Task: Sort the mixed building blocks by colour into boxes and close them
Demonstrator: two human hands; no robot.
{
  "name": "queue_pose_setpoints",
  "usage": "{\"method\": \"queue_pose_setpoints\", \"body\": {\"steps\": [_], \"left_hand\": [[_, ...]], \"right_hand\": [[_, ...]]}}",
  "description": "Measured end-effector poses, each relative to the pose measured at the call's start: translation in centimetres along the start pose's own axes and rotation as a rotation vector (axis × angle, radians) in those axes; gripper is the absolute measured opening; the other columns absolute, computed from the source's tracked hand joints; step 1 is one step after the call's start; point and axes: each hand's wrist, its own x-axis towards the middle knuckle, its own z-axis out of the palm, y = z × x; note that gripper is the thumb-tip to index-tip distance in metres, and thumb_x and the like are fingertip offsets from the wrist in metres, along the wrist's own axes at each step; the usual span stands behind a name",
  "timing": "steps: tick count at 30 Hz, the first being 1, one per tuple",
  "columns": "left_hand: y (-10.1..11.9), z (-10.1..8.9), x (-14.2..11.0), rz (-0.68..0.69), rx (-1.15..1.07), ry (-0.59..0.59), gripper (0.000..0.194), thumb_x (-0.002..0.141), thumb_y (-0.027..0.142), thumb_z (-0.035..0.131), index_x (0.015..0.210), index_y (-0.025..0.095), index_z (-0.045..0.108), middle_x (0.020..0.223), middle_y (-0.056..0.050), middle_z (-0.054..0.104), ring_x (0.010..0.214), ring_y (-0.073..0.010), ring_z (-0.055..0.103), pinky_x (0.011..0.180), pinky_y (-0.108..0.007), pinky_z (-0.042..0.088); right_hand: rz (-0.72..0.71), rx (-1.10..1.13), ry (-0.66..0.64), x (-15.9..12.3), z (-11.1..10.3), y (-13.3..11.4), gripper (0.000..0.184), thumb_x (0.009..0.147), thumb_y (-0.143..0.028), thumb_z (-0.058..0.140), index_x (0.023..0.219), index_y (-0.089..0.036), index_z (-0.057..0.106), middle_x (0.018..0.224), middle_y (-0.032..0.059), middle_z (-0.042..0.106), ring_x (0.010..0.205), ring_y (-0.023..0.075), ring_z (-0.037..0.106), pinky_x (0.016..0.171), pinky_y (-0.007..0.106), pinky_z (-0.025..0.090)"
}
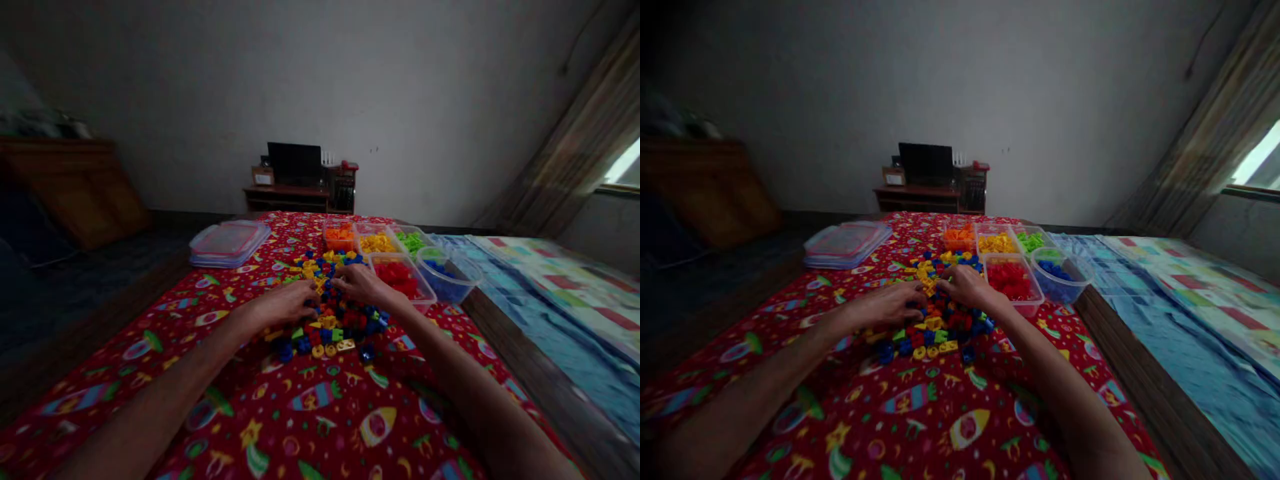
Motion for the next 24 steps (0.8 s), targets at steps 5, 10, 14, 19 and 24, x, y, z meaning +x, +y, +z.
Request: {"method": "queue_pose_setpoints", "body": {"steps": [5, 10, 14, 19, 24], "left_hand": [[-1.8, 0.5, 1.5, -0.152, -0.292, 0.221, 0.033, 0.072, 0.048, 0.058, 0.074, 0.016, 0.066, 0.069, -0.002, 0.06, 0.067, -0.0159, 0.055, 0.063, -0.025, 0.042], [-0.6, 0.8, 1.3, -0.386, -0.714, 0.253, 0.048, 0.07, 0.064, 0.057, 0.066, 0.016, 0.057, 0.047, 0.006, 0.039, 0.043, -0.0077, 0.031, 0.042, -0.021, 0.021], [0.3, 1.0, 1.2, -0.373, -0.829, 0.263, 0.052, 0.066, 0.068, 0.059, 0.062, 0.015, 0.055, 0.046, 0.007, 0.037, 0.042, -0.006, 0.027, 0.041, -0.021, 0.016], [-0.1, 1.0, 1.6, -0.443, -0.943, 0.392, 0.059, 0.064, 0.071, 0.058, 0.074, 0.013, 0.063, 0.051, 0.005, 0.044, 0.044, -0.0072, 0.036, 0.041, -0.02, 0.025], [-0.7, 0.5, 1.6, -0.436, -1.167, 0.51, 0.038, 0.068, 0.044, 0.069, 0.093, 0.015, 0.063, 0.071, 0.0, 0.058, 0.064, -0.0115, 0.056, 0.057, -0.021, 0.045]], "right_hand": [[-0.001, 0.114, 0.014, -0.3, -0.3, -0.2, 0.021, 0.085, -0.03, 0.054, 0.085, -0.014, 0.068, 0.064, 0.0002, 0.058, 0.059, 0.01, 0.048, 0.054, 0.021, 0.028], [-0.106, 0.209, 0.028, -0.4, -0.2, -0.8, 0.031, 0.081, -0.029, 0.061, 0.11, -0.018, 0.062, 0.068, -0.0014, 0.059, 0.06, 0.0104, 0.05, 0.057, 0.02, 0.031], [-0.214, 0.084, 0.057, -0.8, 0.0, -1.3, 0.025, 0.083, -0.025, 0.058, 0.106, -0.017, 0.063, 0.065, -0.0009, 0.057, 0.057, 0.0104, 0.047, 0.056, 0.021, 0.027], [-0.192, -0.037, 0.184, -1.1, -1.5, -0.2, 0.027, 0.086, -0.027, 0.054, 0.11, -0.017, 0.063, 0.067, 0.0009, 0.061, 0.056, 0.01, 0.047, 0.056, 0.022, 0.029], [0.141, -0.251, 0.491, -2.6, -6.7, 5.2, 0.029, 0.084, -0.025, 0.053, 0.108, -0.018, 0.066, 0.078, 0.0056, 0.068, 0.068, 0.0147, 0.059, 0.065, 0.024, 0.038]]}}
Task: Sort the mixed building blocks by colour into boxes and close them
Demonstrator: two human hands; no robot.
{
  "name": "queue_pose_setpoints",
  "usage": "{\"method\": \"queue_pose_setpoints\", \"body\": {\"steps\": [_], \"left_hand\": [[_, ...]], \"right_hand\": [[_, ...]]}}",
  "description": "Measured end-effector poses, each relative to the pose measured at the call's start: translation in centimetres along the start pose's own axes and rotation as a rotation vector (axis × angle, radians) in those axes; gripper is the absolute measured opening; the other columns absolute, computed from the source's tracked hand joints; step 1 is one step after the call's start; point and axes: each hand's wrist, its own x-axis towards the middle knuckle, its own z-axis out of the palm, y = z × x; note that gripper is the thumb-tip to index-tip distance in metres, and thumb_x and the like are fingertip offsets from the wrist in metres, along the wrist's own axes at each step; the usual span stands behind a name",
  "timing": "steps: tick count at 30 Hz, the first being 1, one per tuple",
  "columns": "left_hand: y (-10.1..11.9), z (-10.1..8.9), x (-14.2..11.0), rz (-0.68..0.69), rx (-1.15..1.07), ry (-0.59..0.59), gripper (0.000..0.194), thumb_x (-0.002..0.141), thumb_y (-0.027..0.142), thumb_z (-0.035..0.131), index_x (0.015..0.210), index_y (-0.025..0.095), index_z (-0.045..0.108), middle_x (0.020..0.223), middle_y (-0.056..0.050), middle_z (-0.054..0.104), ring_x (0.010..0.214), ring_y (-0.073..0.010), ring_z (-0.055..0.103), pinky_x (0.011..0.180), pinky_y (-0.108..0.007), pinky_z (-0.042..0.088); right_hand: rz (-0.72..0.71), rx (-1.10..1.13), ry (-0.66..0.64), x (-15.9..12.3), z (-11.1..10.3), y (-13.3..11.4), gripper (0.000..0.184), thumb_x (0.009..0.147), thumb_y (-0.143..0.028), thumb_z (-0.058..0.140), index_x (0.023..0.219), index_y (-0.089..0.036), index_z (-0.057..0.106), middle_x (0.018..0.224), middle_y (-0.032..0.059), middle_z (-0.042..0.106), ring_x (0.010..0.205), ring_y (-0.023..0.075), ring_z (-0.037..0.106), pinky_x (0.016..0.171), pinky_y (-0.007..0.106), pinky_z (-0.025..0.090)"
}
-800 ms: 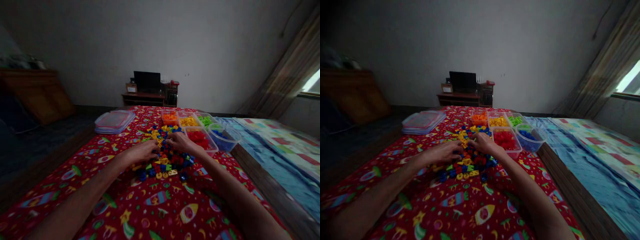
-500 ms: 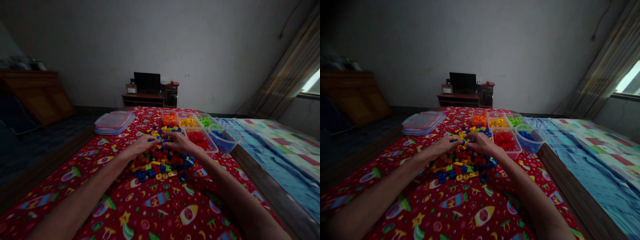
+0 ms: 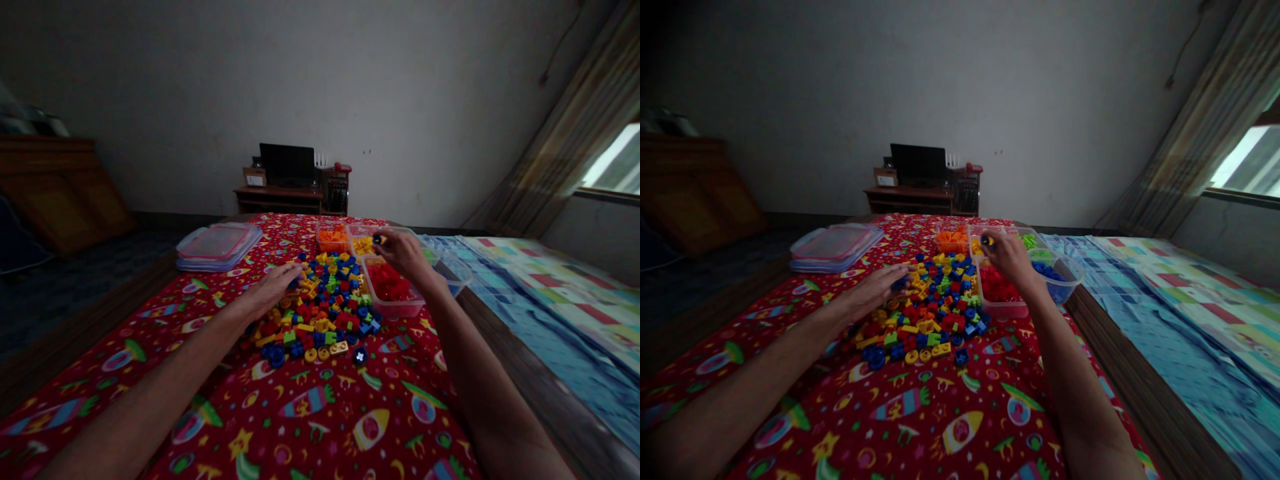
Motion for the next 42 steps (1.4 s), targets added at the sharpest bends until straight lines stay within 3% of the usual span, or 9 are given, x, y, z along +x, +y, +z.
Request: {"method": "queue_pose_setpoints", "body": {"steps": [3, 6, 10, 16, 22, 26, 29, 36, 42], "left_hand": [[0.0, -0.3, 0.0, -0.021, -0.026, -0.041, 0.039, 0.066, 0.027, 0.07, 0.103, 0.017, 0.06, 0.078, -0.001, 0.063, 0.072, -0.0128, 0.061, 0.071, -0.025, 0.05], [-0.2, -0.5, 0.0, 0.014, 0.038, -0.12, 0.046, 0.064, 0.028, 0.072, 0.107, 0.016, 0.06, 0.086, -0.003, 0.067, 0.078, -0.0161, 0.065, 0.078, -0.03, 0.051], [-0.7, -0.5, 0.5, 0.049, 0.173, -0.176, 0.053, 0.06, 0.04, 0.073, 0.105, 0.014, 0.062, 0.08, -0.003, 0.07, 0.077, -0.0207, 0.067, 0.079, -0.035, 0.051], [-0.7, -0.4, 1.0, 0.163, 0.499, -0.188, 0.051, 0.061, 0.043, 0.069, 0.103, 0.016, 0.066, 0.078, -0.004, 0.072, 0.078, -0.0246, 0.067, 0.074, -0.035, 0.052], [-0.7, -2.1, 1.6, 0.461, 0.93, -0.01, 0.032, 0.071, 0.027, 0.058, 0.1, 0.02, 0.069, 0.105, -0.008, 0.07, 0.1, -0.0258, 0.062, 0.092, -0.037, 0.046], [-1.2, -3.9, 2.1, 0.482, 0.974, 0.077, 0.032, 0.074, 0.025, 0.053, 0.102, 0.019, 0.067, 0.11, -0.009, 0.067, 0.105, -0.0255, 0.059, 0.096, -0.039, 0.044], [-1.5, -4.3, 2.3, 0.499, 0.953, 0.059, 0.033, 0.074, 0.024, 0.052, 0.103, 0.021, 0.067, 0.11, -0.007, 0.066, 0.103, -0.0235, 0.06, 0.095, -0.038, 0.045], [-1.6, -3.5, 2.1, 0.503, 0.944, 0.011, 0.029, 0.073, 0.023, 0.053, 0.098, 0.019, 0.069, 0.107, -0.008, 0.067, 0.102, -0.0245, 0.06, 0.095, -0.037, 0.044], [-1.2, -3.6, 1.8, 0.442, 0.937, -0.032, 0.03, 0.073, 0.024, 0.055, 0.099, 0.02, 0.069, 0.108, -0.006, 0.069, 0.101, -0.0232, 0.061, 0.094, -0.035, 0.044]], "right_hand": [[0.242, -0.217, 0.04, -0.2, -2.0, 5.3, 0.03, 0.081, -0.029, 0.054, 0.106, -0.018, 0.068, 0.085, 0.0086, 0.07, 0.079, 0.0196, 0.063, 0.071, 0.028, 0.043], [0.443, -0.351, -0.126, -1.2, -3.1, 9.5, 0.03, 0.077, -0.032, 0.057, 0.098, -0.016, 0.071, 0.088, 0.012, 0.07, 0.084, 0.024, 0.064, 0.071, 0.032, 0.045], [0.509, -0.386, -0.103, -1.8, -3.9, 10.8, 0.033, 0.079, -0.035, 0.055, 0.096, -0.012, 0.072, 0.093, 0.0169, 0.07, 0.089, 0.028, 0.063, 0.072, 0.035, 0.045], [0.306, -0.222, 0.061, 0.0, -4.8, 3.5, 0.029, 0.086, -0.027, 0.045, 0.094, -0.015, 0.07, 0.085, 0.0121, 0.07, 0.079, 0.02, 0.062, 0.07, 0.029, 0.041], [-0.37, 0.074, -0.304, -2.1, -0.3, -9.3, 0.025, 0.09, -0.02, 0.041, 0.089, -0.015, 0.065, 0.075, 0.0048, 0.065, 0.061, 0.0107, 0.051, 0.058, 0.024, 0.032], [-0.891, 0.214, -0.378, -6.6, 3.1, -15.1, 0.021, 0.092, -0.03, 0.044, 0.097, -0.018, 0.061, 0.098, 0.0071, 0.064, 0.091, 0.016, 0.054, 0.073, 0.027, 0.039], [-1.097, 0.159, -0.352, -8.8, 4.7, -16.4, 0.02, 0.093, -0.03, 0.044, 0.102, -0.021, 0.058, 0.116, 0.0078, 0.058, 0.115, 0.0218, 0.045, 0.09, 0.037, 0.038], [-0.972, -0.011, -0.358, -7.3, 7.3, -13.5, 0.018, 0.091, -0.018, 0.045, 0.105, -0.019, 0.056, 0.121, 0.0101, 0.054, 0.12, 0.0244, 0.041, 0.097, 0.046, 0.035], [-0.585, 0.13, -0.418, -4.1, 7.3, -9.6, 0.013, 0.087, -0.016, 0.049, 0.094, -0.013, 0.06, 0.092, 0.0095, 0.063, 0.086, 0.0168, 0.056, 0.073, 0.026, 0.041]]}}
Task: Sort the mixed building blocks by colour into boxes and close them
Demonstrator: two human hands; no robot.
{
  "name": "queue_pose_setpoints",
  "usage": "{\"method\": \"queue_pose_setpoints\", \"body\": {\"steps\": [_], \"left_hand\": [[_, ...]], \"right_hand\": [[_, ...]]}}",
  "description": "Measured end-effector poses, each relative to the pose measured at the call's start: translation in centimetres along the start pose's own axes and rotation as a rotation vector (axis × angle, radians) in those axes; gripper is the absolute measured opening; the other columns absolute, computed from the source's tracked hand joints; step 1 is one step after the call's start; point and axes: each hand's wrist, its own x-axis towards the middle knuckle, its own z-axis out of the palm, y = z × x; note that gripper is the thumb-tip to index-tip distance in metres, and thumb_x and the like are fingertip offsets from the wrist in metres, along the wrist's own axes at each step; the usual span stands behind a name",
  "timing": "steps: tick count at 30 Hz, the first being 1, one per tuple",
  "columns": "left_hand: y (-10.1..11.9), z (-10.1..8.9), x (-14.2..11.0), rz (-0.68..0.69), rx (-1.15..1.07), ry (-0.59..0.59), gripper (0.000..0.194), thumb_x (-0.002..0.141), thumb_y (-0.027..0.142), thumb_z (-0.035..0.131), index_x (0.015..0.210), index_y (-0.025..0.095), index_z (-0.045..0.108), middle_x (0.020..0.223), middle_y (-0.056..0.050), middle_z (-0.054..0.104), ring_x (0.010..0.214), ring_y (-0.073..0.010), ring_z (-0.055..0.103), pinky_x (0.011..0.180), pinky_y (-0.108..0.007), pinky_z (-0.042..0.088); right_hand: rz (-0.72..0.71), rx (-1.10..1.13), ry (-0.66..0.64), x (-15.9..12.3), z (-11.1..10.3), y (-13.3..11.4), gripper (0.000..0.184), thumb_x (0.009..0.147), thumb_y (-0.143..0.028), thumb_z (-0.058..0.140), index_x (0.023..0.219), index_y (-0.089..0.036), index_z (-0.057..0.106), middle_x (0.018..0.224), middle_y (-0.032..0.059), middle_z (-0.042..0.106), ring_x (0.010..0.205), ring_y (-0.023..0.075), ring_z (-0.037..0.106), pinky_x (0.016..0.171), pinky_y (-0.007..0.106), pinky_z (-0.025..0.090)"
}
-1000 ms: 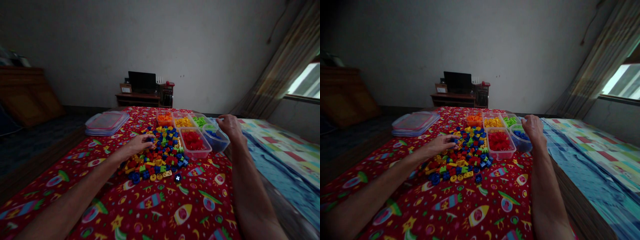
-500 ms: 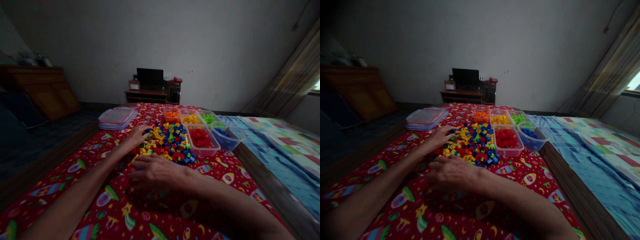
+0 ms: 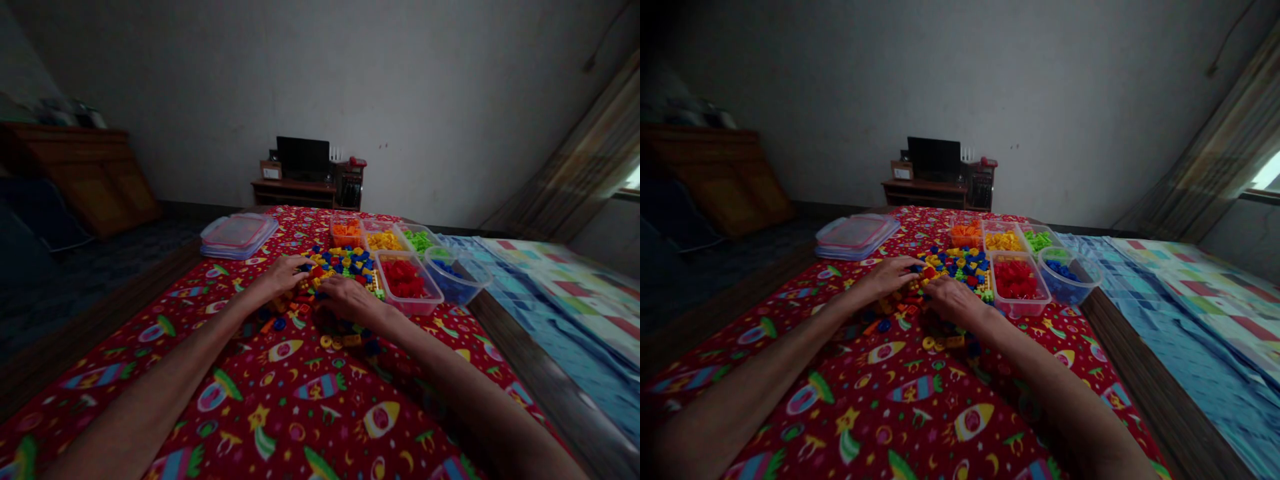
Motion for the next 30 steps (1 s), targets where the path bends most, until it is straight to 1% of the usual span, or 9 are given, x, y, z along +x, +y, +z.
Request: {"method": "queue_pose_setpoints", "body": {"steps": [4, 9, 13, 17, 19, 22, 24, 27, 30], "left_hand": [[0.9, -0.2, 0.0, -0.034, -0.052, -0.008, 0.028, 0.071, 0.025, 0.061, 0.097, 0.021, 0.071, 0.108, -0.005, 0.07, 0.102, -0.0247, 0.061, 0.095, -0.035, 0.044], [1.6, 0.3, 0.0, -0.067, -0.271, 0.008, 0.035, 0.069, 0.031, 0.067, 0.102, 0.021, 0.069, 0.109, -0.005, 0.069, 0.102, -0.026, 0.062, 0.093, -0.036, 0.046], [2.3, 0.8, 0.1, -0.105, -0.592, -0.023, 0.061, 0.064, 0.038, 0.073, 0.12, 0.02, 0.058, 0.112, -0.007, 0.067, 0.1, -0.0253, 0.063, 0.086, -0.036, 0.051], [3.3, 1.0, 0.0, -0.181, -0.737, -0.108, 0.078, 0.065, 0.043, 0.074, 0.133, 0.018, 0.045, 0.096, -0.007, 0.071, 0.089, -0.0237, 0.067, 0.075, -0.031, 0.053], [3.7, 1.2, -0.2, -0.184, -0.767, -0.157, 0.082, 0.066, 0.045, 0.073, 0.136, 0.018, 0.041, 0.089, -0.006, 0.072, 0.084, -0.0231, 0.068, 0.071, -0.029, 0.053], [4.3, 1.2, -0.4, -0.156, -0.726, -0.194, 0.083, 0.069, 0.049, 0.069, 0.139, 0.018, 0.038, 0.086, -0.006, 0.073, 0.081, -0.0233, 0.069, 0.069, -0.03, 0.053], [4.5, 0.7, -0.5, -0.129, -0.602, -0.158, 0.071, 0.073, 0.051, 0.064, 0.133, 0.018, 0.047, 0.087, -0.007, 0.073, 0.084, -0.0239, 0.068, 0.07, -0.03, 0.052], [4.3, -0.7, -0.5, -0.079, -0.287, -0.044, 0.045, 0.078, 0.049, 0.057, 0.11, 0.019, 0.066, 0.094, -0.006, 0.073, 0.089, -0.0242, 0.066, 0.076, -0.03, 0.049], [3.0, -2.0, -0.2, -0.071, -0.049, 0.037, 0.034, 0.079, 0.041, 0.053, 0.097, 0.02, 0.072, 0.097, -0.005, 0.072, 0.088, -0.0232, 0.064, 0.08, -0.029, 0.047]], "right_hand": [[0.247, 0.182, 0.076, -0.8, -1.2, 2.2, 0.016, 0.084, -0.012, 0.048, 0.087, -0.012, 0.064, 0.067, 0.0025, 0.06, 0.058, 0.0105, 0.05, 0.056, 0.022, 0.032], [0.303, 0.335, 0.225, -1.0, -2.0, 3.4, 0.022, 0.079, -0.014, 0.05, 0.092, -0.014, 0.067, 0.075, 0.003, 0.064, 0.065, 0.0113, 0.054, 0.06, 0.021, 0.034], [0.371, 0.347, 0.253, -0.8, -2.5, 2.9, 0.026, 0.081, -0.017, 0.047, 0.099, -0.015, 0.066, 0.078, 0.0039, 0.066, 0.066, 0.0122, 0.055, 0.061, 0.022, 0.036], [0.259, 0.27, 0.21, -0.9, -2.7, 2.0, 0.037, 0.085, -0.02, 0.047, 0.121, -0.014, 0.054, 0.081, 0.0061, 0.066, 0.065, 0.0136, 0.054, 0.06, 0.023, 0.034], [0.178, 0.238, 0.169, -0.9, -2.6, 1.4, 0.037, 0.086, -0.022, 0.049, 0.122, -0.015, 0.052, 0.085, 0.0076, 0.066, 0.068, 0.0142, 0.055, 0.06, 0.023, 0.033], [0.162, 0.185, 0.177, -1.0, -2.9, 1.3, 0.031, 0.088, -0.025, 0.048, 0.116, -0.015, 0.055, 0.08, 0.0066, 0.066, 0.064, 0.0133, 0.055, 0.058, 0.022, 0.031], [0.225, 0.142, 0.247, -1.3, -3.9, 1.9, 0.03, 0.09, -0.027, 0.045, 0.114, -0.015, 0.056, 0.074, 0.0049, 0.065, 0.06, 0.0125, 0.054, 0.056, 0.022, 0.031], [0.378, 0.06, 0.376, -2.6, -6.6, 4.3, 0.031, 0.09, -0.033, 0.044, 0.112, -0.015, 0.058, 0.074, 0.0056, 0.066, 0.061, 0.0138, 0.056, 0.058, 0.022, 0.035], [0.589, -0.11, 0.522, -5.4, -9.3, 8.1, 0.032, 0.088, -0.034, 0.046, 0.109, -0.015, 0.061, 0.081, 0.0087, 0.068, 0.07, 0.0176, 0.061, 0.066, 0.026, 0.041]]}}
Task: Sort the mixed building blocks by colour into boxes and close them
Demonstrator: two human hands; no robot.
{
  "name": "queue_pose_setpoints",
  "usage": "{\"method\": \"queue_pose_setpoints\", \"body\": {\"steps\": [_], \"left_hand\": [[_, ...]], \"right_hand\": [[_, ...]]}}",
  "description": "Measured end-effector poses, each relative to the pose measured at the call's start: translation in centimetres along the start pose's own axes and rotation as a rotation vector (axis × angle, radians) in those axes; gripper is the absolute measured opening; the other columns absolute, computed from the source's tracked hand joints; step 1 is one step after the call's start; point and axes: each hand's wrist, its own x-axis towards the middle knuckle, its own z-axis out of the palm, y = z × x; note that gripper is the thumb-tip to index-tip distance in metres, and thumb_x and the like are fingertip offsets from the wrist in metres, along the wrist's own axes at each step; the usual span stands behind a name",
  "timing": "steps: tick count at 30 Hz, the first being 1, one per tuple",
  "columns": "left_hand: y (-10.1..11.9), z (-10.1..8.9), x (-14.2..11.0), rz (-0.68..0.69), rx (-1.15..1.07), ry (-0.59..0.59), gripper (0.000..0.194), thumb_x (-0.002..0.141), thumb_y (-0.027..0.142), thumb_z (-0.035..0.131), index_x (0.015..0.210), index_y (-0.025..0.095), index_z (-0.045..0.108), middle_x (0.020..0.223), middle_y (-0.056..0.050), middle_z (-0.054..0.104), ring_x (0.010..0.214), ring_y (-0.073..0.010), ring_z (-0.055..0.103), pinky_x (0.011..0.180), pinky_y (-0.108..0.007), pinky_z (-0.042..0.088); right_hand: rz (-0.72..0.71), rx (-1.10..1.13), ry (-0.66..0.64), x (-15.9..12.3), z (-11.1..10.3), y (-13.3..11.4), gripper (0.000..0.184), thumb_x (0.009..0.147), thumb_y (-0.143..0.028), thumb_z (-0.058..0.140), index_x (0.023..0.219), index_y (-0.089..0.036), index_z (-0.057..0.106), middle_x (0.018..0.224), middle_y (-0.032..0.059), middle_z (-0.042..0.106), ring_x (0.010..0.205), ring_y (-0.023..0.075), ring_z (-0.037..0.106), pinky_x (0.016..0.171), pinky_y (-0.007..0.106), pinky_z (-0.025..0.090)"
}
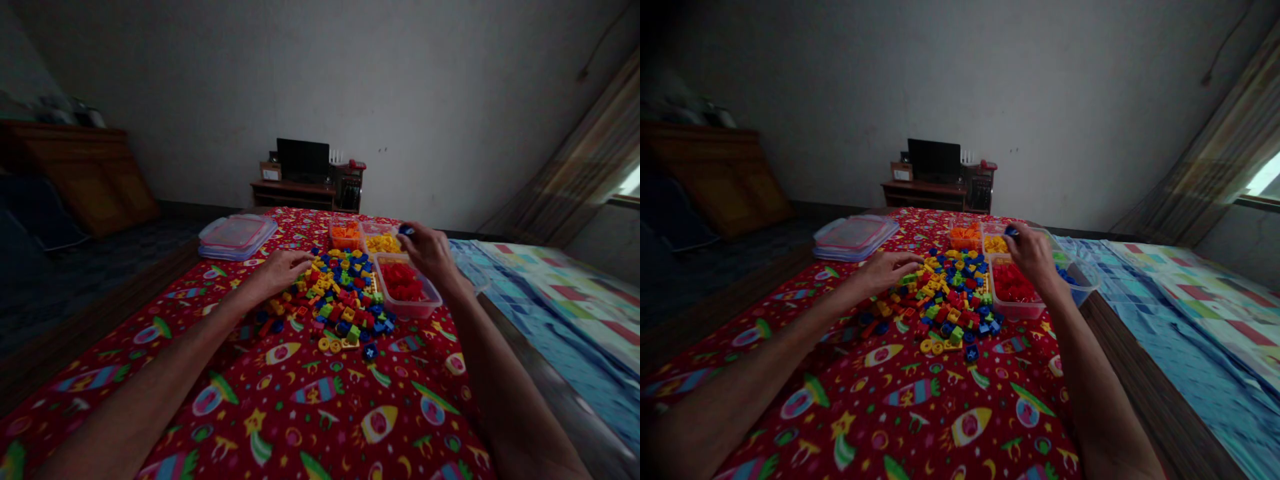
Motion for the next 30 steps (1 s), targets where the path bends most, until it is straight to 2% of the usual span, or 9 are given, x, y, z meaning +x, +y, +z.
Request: {"method": "queue_pose_setpoints", "body": {"steps": [3, 6, 10, 13, 16, 20, 22, 26, 30], "left_hand": [[-2.2, -0.8, 0.5, -0.008, 0.119, -0.011, 0.03, 0.075, 0.033, 0.052, 0.093, 0.021, 0.072, 0.094, -0.005, 0.073, 0.086, -0.0219, 0.064, 0.078, -0.028, 0.047], [-4.0, -1.1, 0.8, 0.0, 0.184, -0.104, 0.025, 0.069, 0.029, 0.056, 0.085, 0.021, 0.073, 0.084, -0.004, 0.072, 0.078, -0.0203, 0.063, 0.071, -0.025, 0.045], [-4.3, -0.9, 0.6, 0.022, 0.252, -0.226, 0.02, 0.061, 0.03, 0.064, 0.077, 0.022, 0.073, 0.08, -0.003, 0.069, 0.073, -0.0199, 0.06, 0.065, -0.025, 0.043], [-3.8, -0.3, 0.2, 0.045, 0.31, -0.266, 0.012, 0.057, 0.025, 0.067, 0.068, 0.023, 0.072, 0.075, -0.004, 0.067, 0.071, -0.0208, 0.059, 0.064, -0.025, 0.042], [-3.6, 0.0, -0.1, 0.053, 0.349, -0.271, 0.009, 0.059, 0.025, 0.066, 0.067, 0.022, 0.071, 0.075, -0.005, 0.066, 0.07, -0.0208, 0.058, 0.064, -0.025, 0.042], [-3.9, -0.3, 0.0, 0.052, 0.359, -0.291, 0.018, 0.064, 0.025, 0.062, 0.079, 0.022, 0.071, 0.081, -0.004, 0.068, 0.075, -0.0208, 0.061, 0.067, -0.025, 0.044], [-3.8, -0.4, 0.1, 0.061, 0.357, -0.272, 0.024, 0.065, 0.025, 0.059, 0.086, 0.022, 0.07, 0.086, -0.003, 0.07, 0.08, -0.0208, 0.062, 0.072, -0.025, 0.045], [-2.5, -0.4, 0.2, 0.049, 0.332, -0.205, 0.03, 0.07, 0.028, 0.054, 0.096, 0.023, 0.068, 0.094, -0.001, 0.071, 0.086, -0.0197, 0.064, 0.076, -0.025, 0.047], [-1.6, -0.1, 0.3, 0.042, 0.237, -0.128, 0.033, 0.073, 0.033, 0.053, 0.099, 0.019, 0.068, 0.1, -0.004, 0.071, 0.088, -0.0208, 0.065, 0.08, -0.028, 0.049]], "right_hand": [[0.182, -0.241, 0.074, 0.1, -2.0, 5.4, 0.032, 0.085, -0.034, 0.047, 0.106, -0.016, 0.064, 0.084, 0.0114, 0.069, 0.08, 0.0229, 0.063, 0.072, 0.032, 0.043], [0.333, -0.402, 0.001, -0.9, -3.0, 9.8, 0.032, 0.08, -0.034, 0.051, 0.101, -0.015, 0.068, 0.09, 0.0144, 0.069, 0.084, 0.0261, 0.062, 0.071, 0.035, 0.044], [0.427, -0.442, -0.143, -1.4, -3.7, 11.4, 0.033, 0.077, -0.033, 0.055, 0.1, -0.014, 0.07, 0.092, 0.0147, 0.069, 0.086, 0.0269, 0.062, 0.073, 0.036, 0.045], [0.395, -0.394, -0.072, -0.6, -3.6, 8.5, 0.032, 0.081, -0.031, 0.05, 0.102, -0.015, 0.069, 0.09, 0.0139, 0.069, 0.085, 0.0257, 0.062, 0.073, 0.035, 0.044], [0.224, -0.267, -0.045, 0.1, -2.2, 3.0, 0.029, 0.085, -0.027, 0.046, 0.101, -0.017, 0.068, 0.084, 0.0107, 0.069, 0.075, 0.0201, 0.062, 0.068, 0.029, 0.042], [-0.18, -0.089, -0.316, -1.2, 1.5, -4.8, 0.025, 0.087, -0.017, 0.041, 0.086, -0.017, 0.066, 0.07, 0.0059, 0.064, 0.06, 0.0131, 0.053, 0.058, 0.024, 0.033], [-0.382, -0.017, -0.462, -2.8, 3.8, -7.7, 0.022, 0.085, -0.012, 0.043, 0.08, -0.016, 0.064, 0.074, 0.0058, 0.063, 0.06, 0.0117, 0.05, 0.056, 0.024, 0.03], [-0.585, 0.06, -0.576, -5.9, 7.2, -10.6, 0.019, 0.088, -0.011, 0.042, 0.088, -0.015, 0.06, 0.086, 0.0077, 0.062, 0.075, 0.0138, 0.053, 0.064, 0.024, 0.035], [-0.624, 0.043, -0.622, -7.3, 8.6, -10.9, 0.017, 0.087, -0.009, 0.043, 0.091, -0.013, 0.06, 0.09, 0.0108, 0.062, 0.084, 0.0173, 0.053, 0.073, 0.027, 0.038]]}}
